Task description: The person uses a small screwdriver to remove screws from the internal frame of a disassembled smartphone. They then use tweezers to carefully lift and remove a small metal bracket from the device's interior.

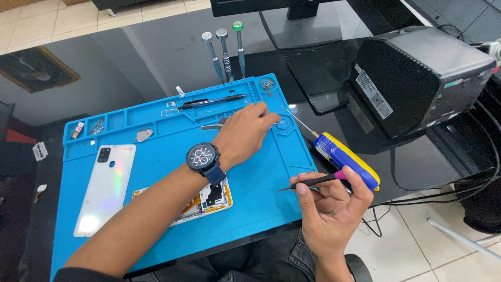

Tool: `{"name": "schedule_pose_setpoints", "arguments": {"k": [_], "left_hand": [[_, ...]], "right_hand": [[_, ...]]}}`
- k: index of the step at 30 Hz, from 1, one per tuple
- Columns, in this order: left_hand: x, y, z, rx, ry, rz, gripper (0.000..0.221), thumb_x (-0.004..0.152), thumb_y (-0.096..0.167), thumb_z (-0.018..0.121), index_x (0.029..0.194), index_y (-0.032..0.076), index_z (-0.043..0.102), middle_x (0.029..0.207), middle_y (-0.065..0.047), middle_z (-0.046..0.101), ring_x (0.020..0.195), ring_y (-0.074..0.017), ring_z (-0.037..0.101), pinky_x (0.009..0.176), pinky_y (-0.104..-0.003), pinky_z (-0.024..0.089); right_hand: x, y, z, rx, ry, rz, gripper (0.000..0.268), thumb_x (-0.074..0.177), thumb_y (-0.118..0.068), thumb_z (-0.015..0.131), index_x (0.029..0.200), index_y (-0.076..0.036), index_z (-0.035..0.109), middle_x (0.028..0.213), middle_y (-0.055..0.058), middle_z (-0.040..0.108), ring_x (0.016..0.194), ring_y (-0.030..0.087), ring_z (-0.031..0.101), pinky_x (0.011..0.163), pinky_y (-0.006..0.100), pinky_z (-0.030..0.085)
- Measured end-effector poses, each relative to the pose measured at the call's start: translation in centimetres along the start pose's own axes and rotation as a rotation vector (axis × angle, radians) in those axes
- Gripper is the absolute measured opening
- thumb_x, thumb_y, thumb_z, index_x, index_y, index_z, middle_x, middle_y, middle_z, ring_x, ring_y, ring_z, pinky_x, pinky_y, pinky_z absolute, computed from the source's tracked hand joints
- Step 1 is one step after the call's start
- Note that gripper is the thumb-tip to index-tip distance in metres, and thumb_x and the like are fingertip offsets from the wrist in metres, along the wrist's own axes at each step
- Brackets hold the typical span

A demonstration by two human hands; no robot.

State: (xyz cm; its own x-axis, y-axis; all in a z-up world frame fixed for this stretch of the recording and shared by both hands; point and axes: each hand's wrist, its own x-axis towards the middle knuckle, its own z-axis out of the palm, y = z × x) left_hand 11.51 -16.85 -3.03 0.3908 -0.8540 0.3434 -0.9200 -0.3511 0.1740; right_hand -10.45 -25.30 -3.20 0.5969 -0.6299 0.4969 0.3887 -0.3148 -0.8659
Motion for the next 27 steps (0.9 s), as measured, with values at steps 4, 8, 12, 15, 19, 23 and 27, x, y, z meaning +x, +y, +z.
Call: {"name": "schedule_pose_setpoints", "arguments": {"k": [4, 8, 12, 15, 19, 23, 27], "left_hand": [[-0.2, 0.0, 0.3, 0.038, -0.028, 0.015, 0.028, 0.1, 0.003, 0.056, 0.124, 0.009, 0.067, 0.098, -0.013, 0.058, 0.081, -0.0274, 0.054, 0.058, -0.04, 0.044], [-0.3, 0.0, 0.6, 0.075, -0.02, 0.032, 0.028, 0.099, 0.003, 0.058, 0.124, 0.011, 0.069, 0.095, -0.012, 0.056, 0.08, -0.0283, 0.052, 0.056, -0.042, 0.043], [-0.3, 0.1, 0.4, 0.079, -0.022, 0.031, 0.032, 0.098, 0.0, 0.058, 0.126, 0.012, 0.068, 0.095, -0.012, 0.056, 0.08, -0.0274, 0.051, 0.055, -0.04, 0.042], [-0.2, 0.3, -0.2, 0.078, 0.0, 0.022, 0.043, 0.094, -0.004, 0.058, 0.134, 0.01, 0.064, 0.1, -0.014, 0.057, 0.082, -0.0299, 0.053, 0.056, -0.042, 0.045], [-0.7, 1.9, -4.2, 0.024, 0.075, 0.008, 0.043, 0.095, -0.004, 0.06, 0.136, 0.006, 0.061, 0.1, -0.014, 0.057, 0.081, -0.0278, 0.053, 0.055, -0.04, 0.046], [-3.4, 6.1, -10.0, -0.076, 0.103, 0.039, 0.028, 0.101, 0.011, 0.061, 0.128, 0.005, 0.062, 0.09, -0.011, 0.054, 0.069, -0.0276, 0.054, 0.041, -0.041, 0.041], [-9.1, 11.7, -16.4, -0.664, 0.157, 0.041, 0.014, 0.101, 0.027, 0.064, 0.104, 0.014, 0.068, 0.074, -0.004, 0.057, 0.063, -0.0204, 0.057, 0.059, -0.035, 0.045]], "right_hand": [[0.0, 0.0, -0.1, 0.011, 0.001, 0.004, 0.062, 0.095, -0.001, 0.068, 0.139, -0.016, 0.028, 0.097, 0.028, 0.07, 0.081, 0.028, 0.078, 0.065, 0.032, 0.066], [0.1, 0.0, -0.1, 0.011, -0.019, 0.0, 0.061, 0.095, 0.0, 0.067, 0.139, -0.017, 0.028, 0.096, 0.028, 0.071, 0.08, 0.027, 0.077, 0.065, 0.031, 0.065], [0.1, -0.2, -0.1, -0.015, -0.022, 0.012, 0.062, 0.095, -0.001, 0.068, 0.139, -0.017, 0.028, 0.098, 0.027, 0.071, 0.08, 0.025, 0.077, 0.063, 0.029, 0.065], [0.1, -0.1, -0.1, 0.023, -0.017, 0.02, 0.062, 0.095, 0.0, 0.068, 0.14, -0.017, 0.028, 0.097, 0.026, 0.071, 0.082, 0.027, 0.078, 0.066, 0.032, 0.067], [0.0, 0.0, 0.0, -0.007, -0.021, 0.0, 0.061, 0.094, 0.002, 0.067, 0.137, -0.015, 0.028, 0.097, 0.028, 0.07, 0.079, 0.028, 0.077, 0.066, 0.031, 0.066], [-0.2, 0.1, 0.2, -0.03, 0.009, 0.004, 0.061, 0.095, 0.004, 0.066, 0.138, -0.012, 0.026, 0.098, 0.029, 0.069, 0.078, 0.028, 0.075, 0.069, 0.032, 0.064], [-0.5, 0.6, 0.3, -0.008, 0.016, -0.044, 0.06, 0.097, 0.006, 0.063, 0.138, -0.012, 0.025, 0.097, 0.031, 0.066, 0.078, 0.033, 0.073, 0.08, 0.039, 0.065]]}}
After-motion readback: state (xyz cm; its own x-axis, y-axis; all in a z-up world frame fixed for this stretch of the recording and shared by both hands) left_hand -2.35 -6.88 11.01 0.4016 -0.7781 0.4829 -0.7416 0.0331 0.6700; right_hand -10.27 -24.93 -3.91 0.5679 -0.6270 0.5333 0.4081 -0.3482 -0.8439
